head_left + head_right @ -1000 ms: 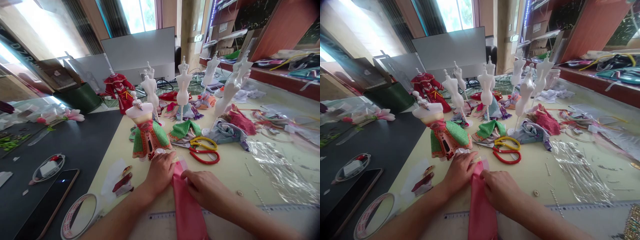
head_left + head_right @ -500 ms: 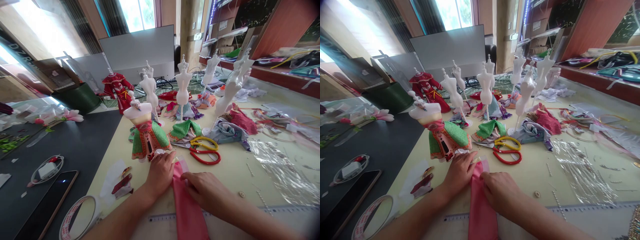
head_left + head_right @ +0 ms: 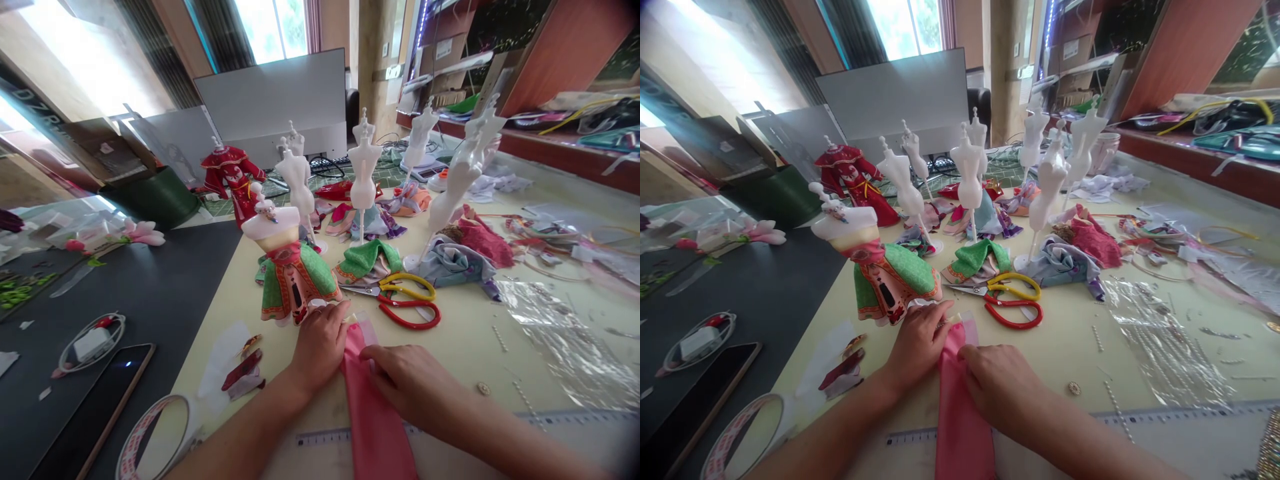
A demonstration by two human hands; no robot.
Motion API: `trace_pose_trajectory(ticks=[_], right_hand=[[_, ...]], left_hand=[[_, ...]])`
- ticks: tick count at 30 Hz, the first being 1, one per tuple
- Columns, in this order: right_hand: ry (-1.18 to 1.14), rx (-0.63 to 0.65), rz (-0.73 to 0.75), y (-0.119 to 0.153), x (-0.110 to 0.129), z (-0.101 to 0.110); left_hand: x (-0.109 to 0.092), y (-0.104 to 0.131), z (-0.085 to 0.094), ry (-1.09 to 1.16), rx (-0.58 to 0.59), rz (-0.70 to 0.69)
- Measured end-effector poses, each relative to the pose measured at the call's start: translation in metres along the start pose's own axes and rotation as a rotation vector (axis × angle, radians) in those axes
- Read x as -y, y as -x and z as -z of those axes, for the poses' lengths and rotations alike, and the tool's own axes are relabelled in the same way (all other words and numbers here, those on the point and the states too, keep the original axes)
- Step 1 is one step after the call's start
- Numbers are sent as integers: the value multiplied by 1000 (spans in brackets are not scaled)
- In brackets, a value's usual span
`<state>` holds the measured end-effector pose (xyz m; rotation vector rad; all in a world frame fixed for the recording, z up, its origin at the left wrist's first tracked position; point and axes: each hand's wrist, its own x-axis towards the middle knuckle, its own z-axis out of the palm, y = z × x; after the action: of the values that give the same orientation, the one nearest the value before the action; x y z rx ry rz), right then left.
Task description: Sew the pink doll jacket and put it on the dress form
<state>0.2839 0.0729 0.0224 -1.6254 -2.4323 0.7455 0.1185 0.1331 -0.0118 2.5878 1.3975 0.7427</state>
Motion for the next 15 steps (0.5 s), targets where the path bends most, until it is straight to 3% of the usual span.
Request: trace_pose_trajectory(ticks=[15], right_hand=[[6,2,-11,-2,0,-1]], left_hand=[[-3,-5,-1,-40,8,22]])
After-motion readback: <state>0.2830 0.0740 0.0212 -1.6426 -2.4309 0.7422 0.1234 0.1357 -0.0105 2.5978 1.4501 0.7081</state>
